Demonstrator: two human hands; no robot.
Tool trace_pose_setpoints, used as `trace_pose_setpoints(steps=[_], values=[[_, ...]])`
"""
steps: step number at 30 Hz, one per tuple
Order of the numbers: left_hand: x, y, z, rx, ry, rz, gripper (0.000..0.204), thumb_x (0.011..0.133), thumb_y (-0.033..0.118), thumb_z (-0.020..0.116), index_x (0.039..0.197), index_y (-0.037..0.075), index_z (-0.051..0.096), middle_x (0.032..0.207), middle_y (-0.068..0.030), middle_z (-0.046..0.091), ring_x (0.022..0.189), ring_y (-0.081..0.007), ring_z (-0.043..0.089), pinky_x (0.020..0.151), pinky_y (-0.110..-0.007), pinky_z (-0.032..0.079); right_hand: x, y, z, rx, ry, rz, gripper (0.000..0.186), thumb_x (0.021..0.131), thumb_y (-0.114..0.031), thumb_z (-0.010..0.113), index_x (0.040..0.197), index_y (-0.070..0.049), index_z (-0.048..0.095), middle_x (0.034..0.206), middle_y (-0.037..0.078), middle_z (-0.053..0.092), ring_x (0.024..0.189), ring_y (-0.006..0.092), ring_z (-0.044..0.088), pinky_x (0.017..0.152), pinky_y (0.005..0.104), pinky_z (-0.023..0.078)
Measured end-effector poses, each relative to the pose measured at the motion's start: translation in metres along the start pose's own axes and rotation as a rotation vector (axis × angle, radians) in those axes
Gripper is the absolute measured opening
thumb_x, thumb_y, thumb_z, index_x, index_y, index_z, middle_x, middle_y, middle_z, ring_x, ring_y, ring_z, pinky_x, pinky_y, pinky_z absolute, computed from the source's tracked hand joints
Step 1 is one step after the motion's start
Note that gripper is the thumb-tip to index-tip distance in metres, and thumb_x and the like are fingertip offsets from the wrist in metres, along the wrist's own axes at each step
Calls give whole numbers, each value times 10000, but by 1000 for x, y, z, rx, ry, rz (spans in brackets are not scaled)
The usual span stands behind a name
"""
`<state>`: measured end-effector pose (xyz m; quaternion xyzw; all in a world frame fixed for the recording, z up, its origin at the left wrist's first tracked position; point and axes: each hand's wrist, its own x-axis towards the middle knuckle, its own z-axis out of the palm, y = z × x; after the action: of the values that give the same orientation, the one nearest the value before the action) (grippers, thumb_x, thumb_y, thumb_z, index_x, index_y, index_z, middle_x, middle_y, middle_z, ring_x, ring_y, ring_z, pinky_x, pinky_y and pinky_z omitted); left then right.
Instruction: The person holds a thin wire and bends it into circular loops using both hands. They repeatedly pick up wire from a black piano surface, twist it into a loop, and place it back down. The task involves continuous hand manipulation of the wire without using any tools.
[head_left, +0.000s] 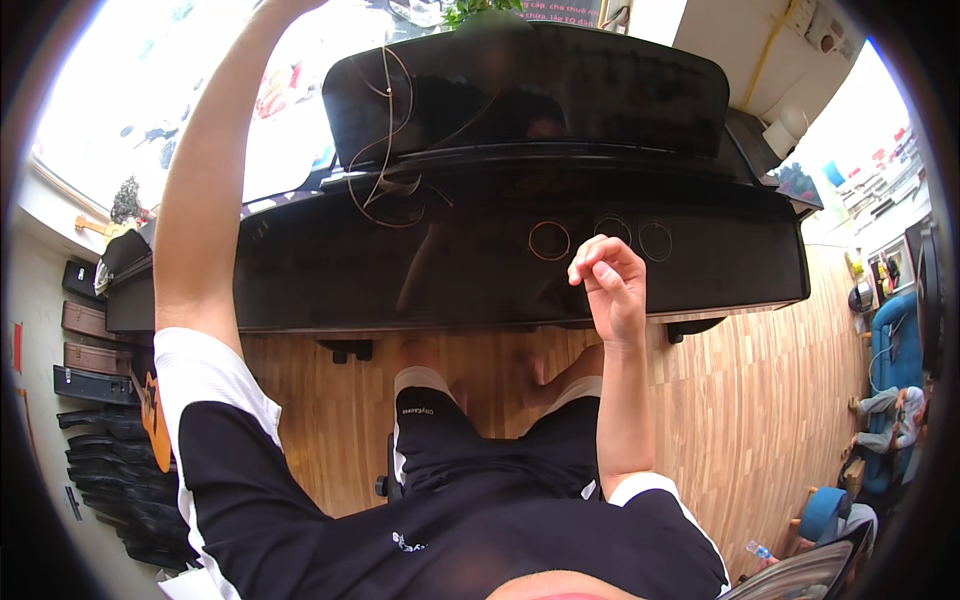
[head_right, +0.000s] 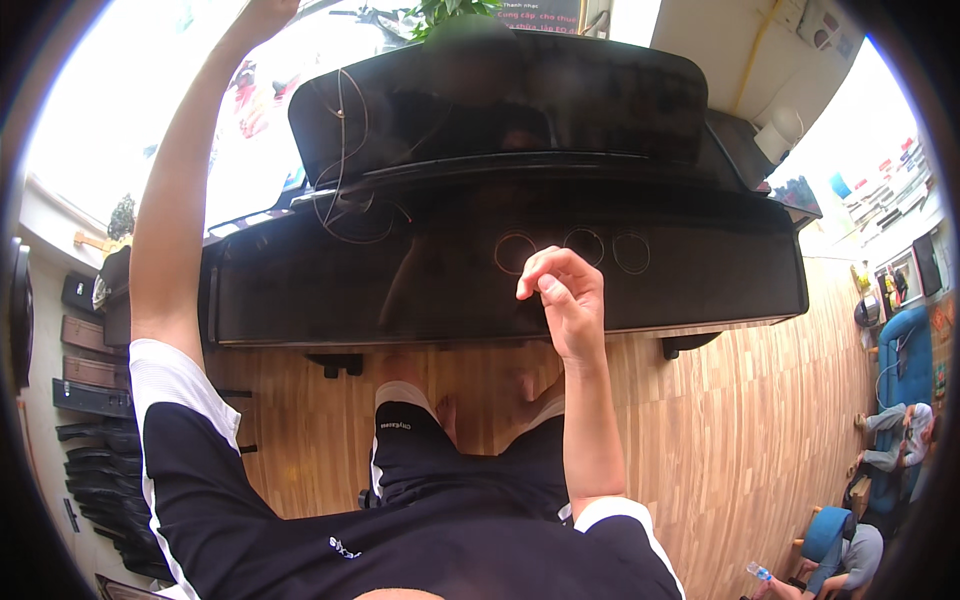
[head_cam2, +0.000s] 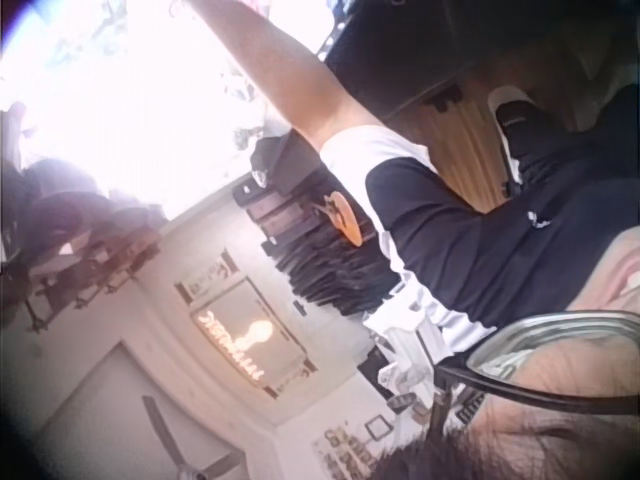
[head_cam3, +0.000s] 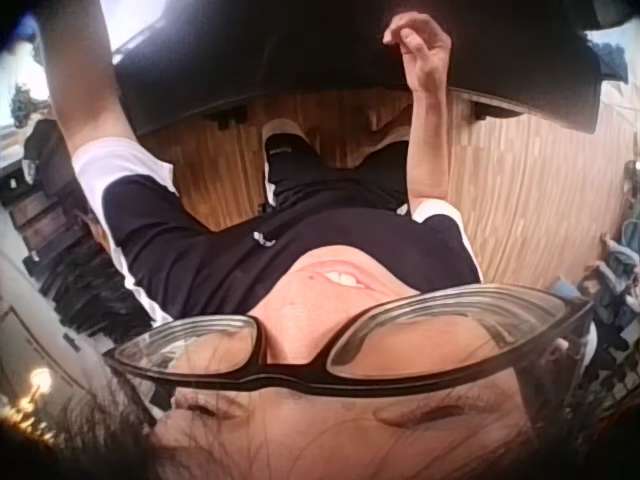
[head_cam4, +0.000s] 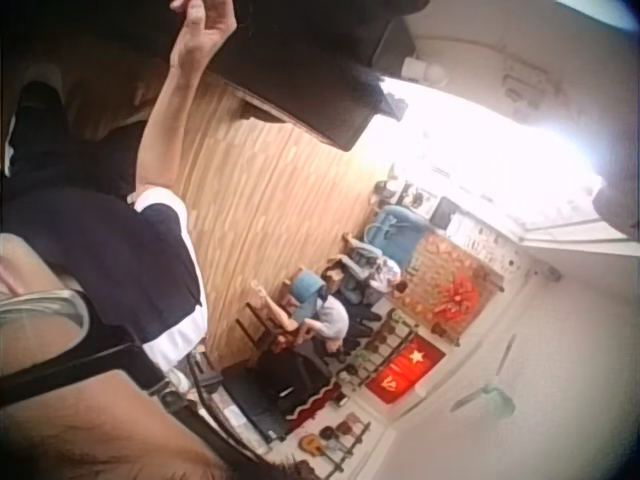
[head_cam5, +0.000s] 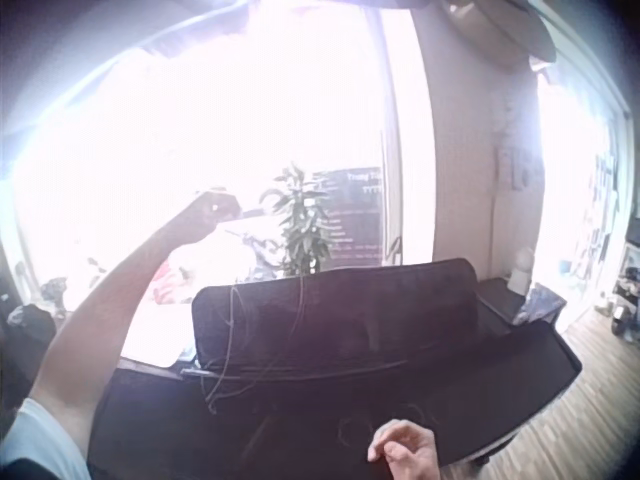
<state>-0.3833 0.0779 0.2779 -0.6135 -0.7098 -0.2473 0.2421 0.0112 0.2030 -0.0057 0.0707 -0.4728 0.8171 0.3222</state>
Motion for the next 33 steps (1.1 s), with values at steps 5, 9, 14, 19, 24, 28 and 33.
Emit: trace_pose_setpoints(steps=[5, 9, 14, 19, 24, 28, 33], values=[[21, 1, 24, -80, -92, -32, 112, 850, 66, 577, 901, 28, 669, 847, -106, 645, 869, -208, 602, 815, -355, 464, 50, 0, -11, -379, 112, -40, 214, 878, -21, 600, 1091, -4, 620, 1034, 79, 637, 900, 145, 645, 790, 270, 505], [0, 18, -13, -30, -154, -66, 126, 866, 92, 574, 914, 15, 662, 861, -107, 653, 843, -198, 591, 804, -342, 463, 114, 34, 33, -552, 57, -100, 591, 841, -119, 706, 1374, 5, 482, 1354, 152, 545, 1276, 250, 508, 988, 338, 455], [9, 13, -17, -59, -187, 95, 157, 890, 133, 570, 929, 14, 665, 903, -118, 671, 865, -200, 605, 815, -351, 463, 140, 39, 70, -616, -69, 31, 393, 871, -118, 681, 1232, 3, 585, 965, 90, 703, 904, 142, 645, 752, 260, 483], [-3, 58, -34, 79, -177, -138, 128, 881, 133, 600, 936, 52, 682, 946, -128, 690, 913, -222, 626, 850, -382, 460, 132, 34, 65, -442, -72, 129, 178, 973, -83, 529, 917, 5, 673, 623, -25, 529, 566, 43, 470, 545, 203, 380], [-9, 47, -49, 149, -173, 0, 93, 821, 85, 632, 892, 73, 691, 928, -122, 656, 958, -251, 602, 852, -396, 448, 98, 23, 41, -425, -94, 162, 236, 1011, -161, 512, 898, -13, 657, 615, -33, 490, 563, 42, 430, 534, 202, 349], [0, 5, -29, 414, -29, 255, 93, 784, 57, 642, 856, 82, 694, 909, -117, 619, 962, -284, 578, 843, -411, 448, 75, 23, 25, -424, -127, 296, 213, 1010, -141, 518, 892, -15, 643, 626, -19, 507, 557, 55, 461, 535, 206, 378], [20, -27, 13, 355, -101, -23, 114, 803, 43, 624, 884, 74, 697, 986, -151, 641, 970, -302, 599, 861, -411, 470, 62, 29, 16, -441, -168, 363, 205, 1013, -152, 514, 891, -42, 637, 672, -13, 572, 592, 69, 564, 539, 205, 423]])
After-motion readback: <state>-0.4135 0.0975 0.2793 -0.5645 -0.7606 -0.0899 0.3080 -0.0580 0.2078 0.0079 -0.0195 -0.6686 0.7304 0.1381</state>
